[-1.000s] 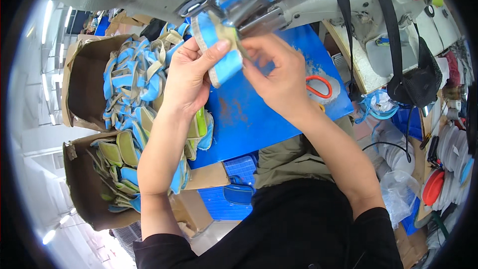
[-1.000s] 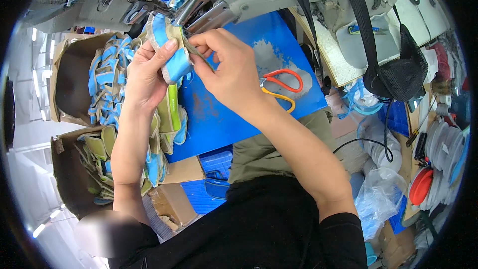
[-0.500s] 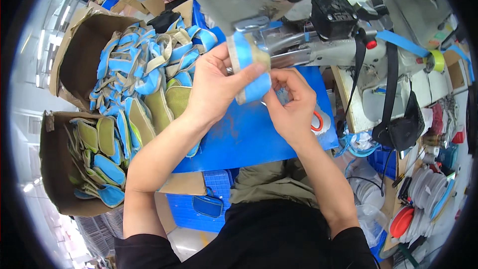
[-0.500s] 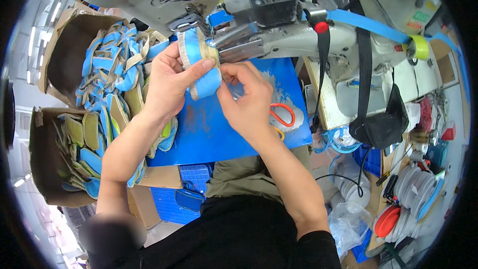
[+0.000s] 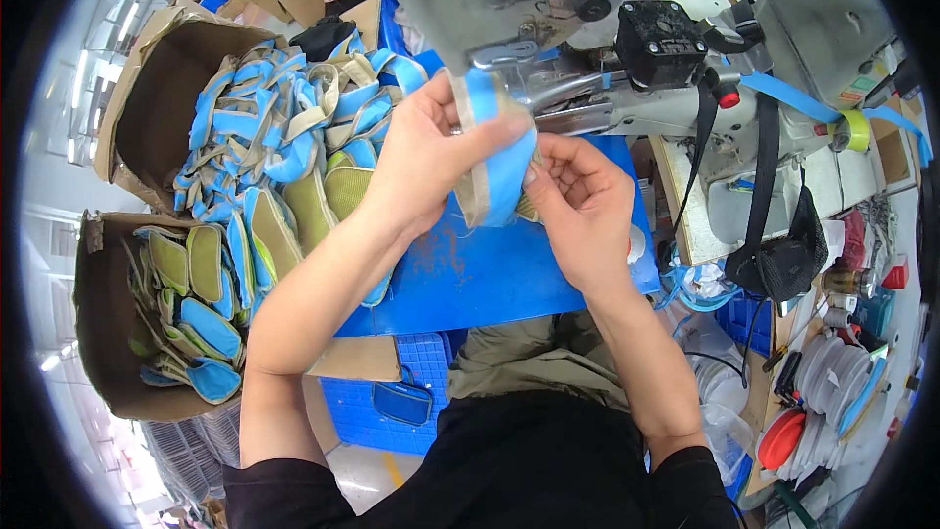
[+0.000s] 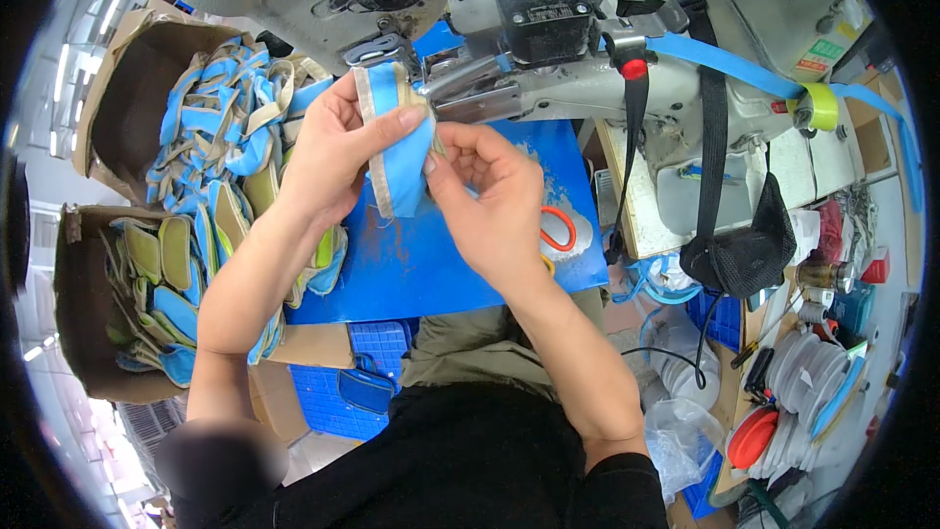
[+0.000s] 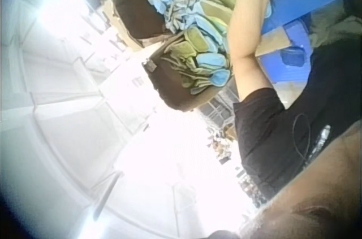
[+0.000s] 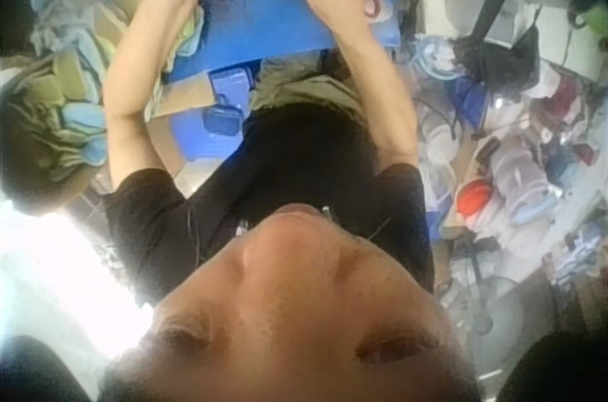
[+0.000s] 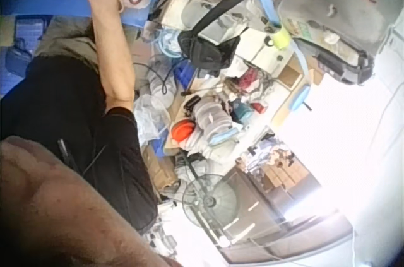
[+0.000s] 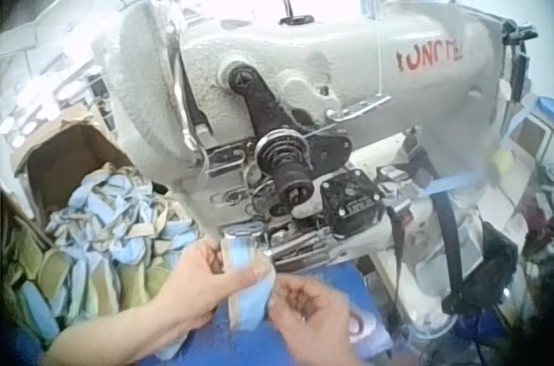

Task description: The person sews a blue fabric strip onto the edge of a green mesh pouch using a sewing machine. They handle the pouch, align the fabric, and guide it through the machine, then trim the excess thread with scissors. The person repeats this process for multiple pouches, stacking the finished items.

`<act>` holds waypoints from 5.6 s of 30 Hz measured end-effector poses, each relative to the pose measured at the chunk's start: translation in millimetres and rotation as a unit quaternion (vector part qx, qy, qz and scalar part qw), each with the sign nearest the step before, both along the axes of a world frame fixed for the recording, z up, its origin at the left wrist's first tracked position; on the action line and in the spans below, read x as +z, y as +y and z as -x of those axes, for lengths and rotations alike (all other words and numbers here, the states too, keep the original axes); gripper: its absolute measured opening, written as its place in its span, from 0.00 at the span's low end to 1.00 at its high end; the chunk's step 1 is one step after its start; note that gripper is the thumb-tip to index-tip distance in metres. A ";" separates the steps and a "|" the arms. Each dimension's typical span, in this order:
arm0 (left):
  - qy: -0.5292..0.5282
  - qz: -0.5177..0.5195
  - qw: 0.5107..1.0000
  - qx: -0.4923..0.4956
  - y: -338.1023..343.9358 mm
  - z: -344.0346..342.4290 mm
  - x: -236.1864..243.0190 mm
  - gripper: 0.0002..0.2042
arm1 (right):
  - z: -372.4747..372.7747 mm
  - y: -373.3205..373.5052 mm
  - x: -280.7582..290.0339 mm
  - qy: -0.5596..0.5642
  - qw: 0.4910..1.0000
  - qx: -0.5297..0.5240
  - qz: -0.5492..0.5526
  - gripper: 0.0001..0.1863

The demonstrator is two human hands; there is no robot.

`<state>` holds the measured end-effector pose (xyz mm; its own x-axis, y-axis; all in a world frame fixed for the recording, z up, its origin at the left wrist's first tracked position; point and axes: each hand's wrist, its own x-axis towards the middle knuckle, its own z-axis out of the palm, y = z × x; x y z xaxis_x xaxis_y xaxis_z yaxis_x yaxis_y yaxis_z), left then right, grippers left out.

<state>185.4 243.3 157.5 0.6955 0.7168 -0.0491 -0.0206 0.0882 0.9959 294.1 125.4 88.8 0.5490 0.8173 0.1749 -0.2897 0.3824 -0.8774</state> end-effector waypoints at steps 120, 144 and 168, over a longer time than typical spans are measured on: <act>0.015 0.086 0.996 0.008 -29.5 13.8 9.9 0.11 | -22.6 2.2 -3.0 -0.243 0.967 -0.070 -0.028 0.12; -0.027 0.097 0.994 0.031 -22.6 4.6 -0.8 0.12 | -14.9 5.3 0.2 -0.220 0.968 -0.119 -0.019 0.09; 0.042 -0.209 0.973 0.088 -19.6 1.9 -11.4 0.11 | 1.3 12.0 -26.6 -0.202 0.966 -0.154 -0.047 0.13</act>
